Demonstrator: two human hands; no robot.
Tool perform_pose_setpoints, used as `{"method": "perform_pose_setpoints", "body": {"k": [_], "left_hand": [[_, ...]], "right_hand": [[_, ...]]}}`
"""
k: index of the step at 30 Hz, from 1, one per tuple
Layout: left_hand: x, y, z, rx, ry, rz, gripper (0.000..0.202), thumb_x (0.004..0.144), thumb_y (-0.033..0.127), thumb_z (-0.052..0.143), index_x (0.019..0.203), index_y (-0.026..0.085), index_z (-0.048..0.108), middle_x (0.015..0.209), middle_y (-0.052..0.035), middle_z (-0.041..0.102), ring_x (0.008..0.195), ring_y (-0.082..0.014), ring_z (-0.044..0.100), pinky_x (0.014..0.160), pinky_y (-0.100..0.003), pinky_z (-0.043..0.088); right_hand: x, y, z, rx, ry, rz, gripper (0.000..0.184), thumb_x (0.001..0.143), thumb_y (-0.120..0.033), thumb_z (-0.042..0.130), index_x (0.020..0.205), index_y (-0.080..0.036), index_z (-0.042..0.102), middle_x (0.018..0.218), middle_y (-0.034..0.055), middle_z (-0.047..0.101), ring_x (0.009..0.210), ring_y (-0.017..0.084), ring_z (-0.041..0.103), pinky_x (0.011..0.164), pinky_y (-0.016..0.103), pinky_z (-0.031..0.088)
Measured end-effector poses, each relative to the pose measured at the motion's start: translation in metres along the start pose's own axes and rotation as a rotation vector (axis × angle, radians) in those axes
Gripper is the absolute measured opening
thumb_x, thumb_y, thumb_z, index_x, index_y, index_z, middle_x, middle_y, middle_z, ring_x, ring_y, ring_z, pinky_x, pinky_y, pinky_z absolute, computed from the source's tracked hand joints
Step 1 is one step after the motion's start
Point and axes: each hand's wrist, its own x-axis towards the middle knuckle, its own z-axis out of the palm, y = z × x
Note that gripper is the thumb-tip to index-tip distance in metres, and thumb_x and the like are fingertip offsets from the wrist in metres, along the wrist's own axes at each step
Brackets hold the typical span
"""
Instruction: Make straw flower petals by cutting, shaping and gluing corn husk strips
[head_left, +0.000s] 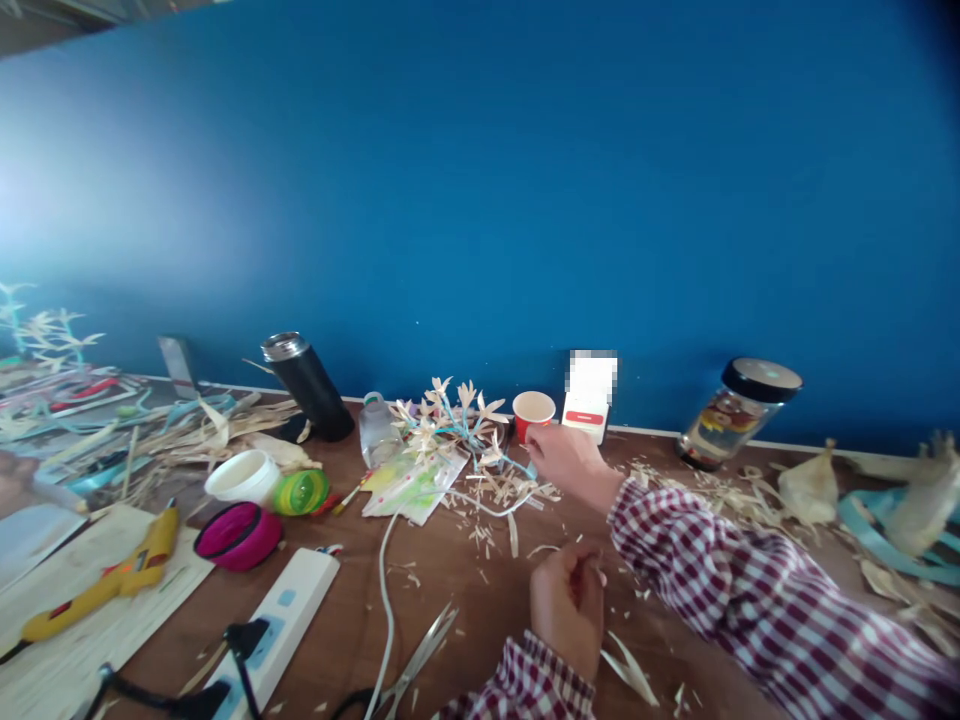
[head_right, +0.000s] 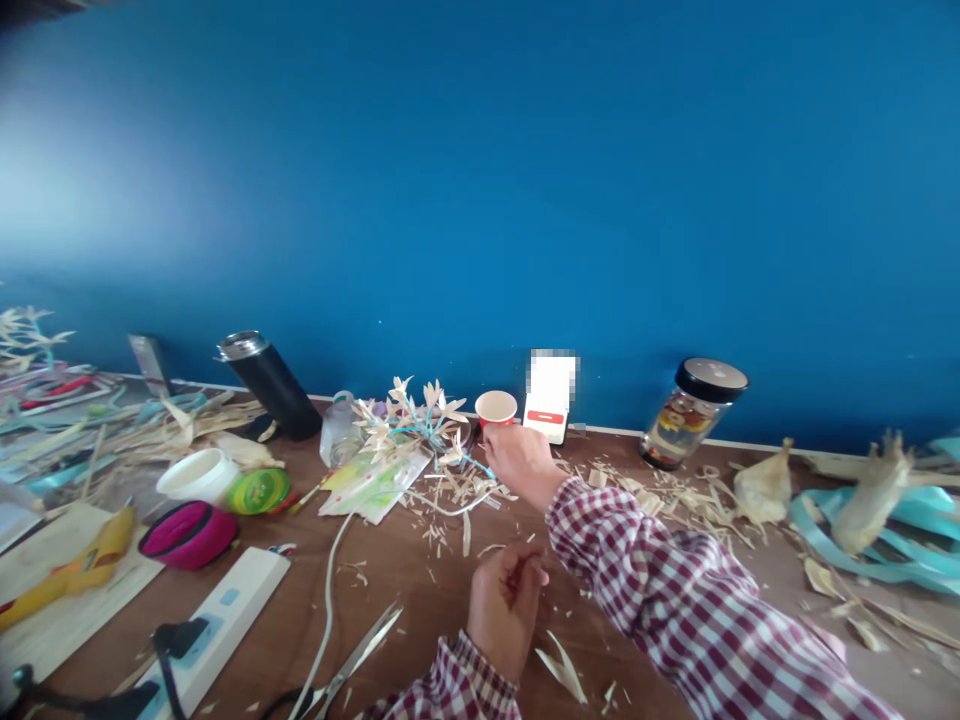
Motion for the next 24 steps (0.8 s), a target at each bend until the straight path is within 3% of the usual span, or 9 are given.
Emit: {"method": "perform_pose_setpoints", "body": {"k": [3,5,7,10,13,19,24], "left_hand": [[0.001,-0.003,-0.001,0.009,-0.012,-0.011,0.029,0.081,0.033,0.047,0.078,0.012,0.067,0.063,-0.007,0.064,0.054,-0.0141,0.055,0.049,-0.023,0.043],[0.002,-0.007,-0.001,0.001,0.004,0.009,0.03,0.081,0.035,0.047,0.08,0.012,0.066,0.064,-0.0064,0.064,0.057,-0.0143,0.056,0.052,-0.023,0.044],[0.003,-0.01,-0.002,-0.027,0.008,0.011,0.029,0.081,0.036,0.049,0.084,0.013,0.066,0.065,-0.006,0.064,0.058,-0.0141,0.057,0.052,-0.023,0.045],[0.003,-0.008,-0.004,-0.076,-0.03,0.041,0.027,0.079,0.035,0.053,0.085,0.012,0.066,0.066,-0.0059,0.065,0.056,-0.013,0.056,0.051,-0.022,0.044],[-0.002,-0.001,-0.003,-0.121,-0.109,0.058,0.027,0.078,0.035,0.056,0.085,0.012,0.067,0.069,-0.0058,0.065,0.056,-0.0117,0.056,0.052,-0.022,0.045],[-0.021,0.009,0.005,-0.186,-0.314,-0.016,0.03,0.073,0.034,0.062,0.093,0.012,0.067,0.074,-0.0066,0.068,0.057,-0.0112,0.056,0.051,-0.021,0.046],[-0.024,0.006,0.008,-0.156,-0.37,0.014,0.024,0.071,0.029,0.065,0.089,0.014,0.07,0.075,-0.0054,0.068,0.052,-0.009,0.054,0.049,-0.021,0.046]], "right_hand": [[-0.027,0.013,-0.013,0.199,0.02,-0.041,0.023,0.088,-0.027,0.04,0.087,-0.016,0.06,0.081,0.0045,0.066,0.069,0.013,0.061,0.06,0.021,0.043],[-0.058,0.023,-0.018,0.492,0.06,-0.068,0.021,0.086,-0.029,0.044,0.083,-0.015,0.06,0.076,0.0019,0.066,0.066,0.012,0.059,0.058,0.02,0.043],[-0.096,0.033,-0.017,0.666,0.122,0.0,0.019,0.083,-0.03,0.049,0.08,-0.016,0.061,0.071,0.0007,0.065,0.062,0.011,0.057,0.055,0.02,0.042],[-0.155,0.042,-0.004,0.731,0.194,0.168,0.018,0.08,-0.033,0.053,0.078,-0.018,0.062,0.063,-0.0011,0.062,0.054,0.011,0.054,0.048,0.02,0.04],[-0.194,0.042,0.013,0.731,0.293,0.256,0.016,0.079,-0.031,0.054,0.076,-0.018,0.062,0.065,0.0001,0.063,0.058,0.013,0.057,0.052,0.021,0.042],[-0.213,0.039,0.024,0.624,0.445,0.214,0.011,0.079,-0.022,0.053,0.075,-0.02,0.063,0.071,0.002,0.065,0.066,0.015,0.06,0.062,0.024,0.043],[-0.219,0.039,0.035,0.599,0.502,0.174,0.009,0.079,-0.021,0.055,0.075,-0.02,0.063,0.071,0.0019,0.065,0.065,0.016,0.06,0.061,0.024,0.043]]}}
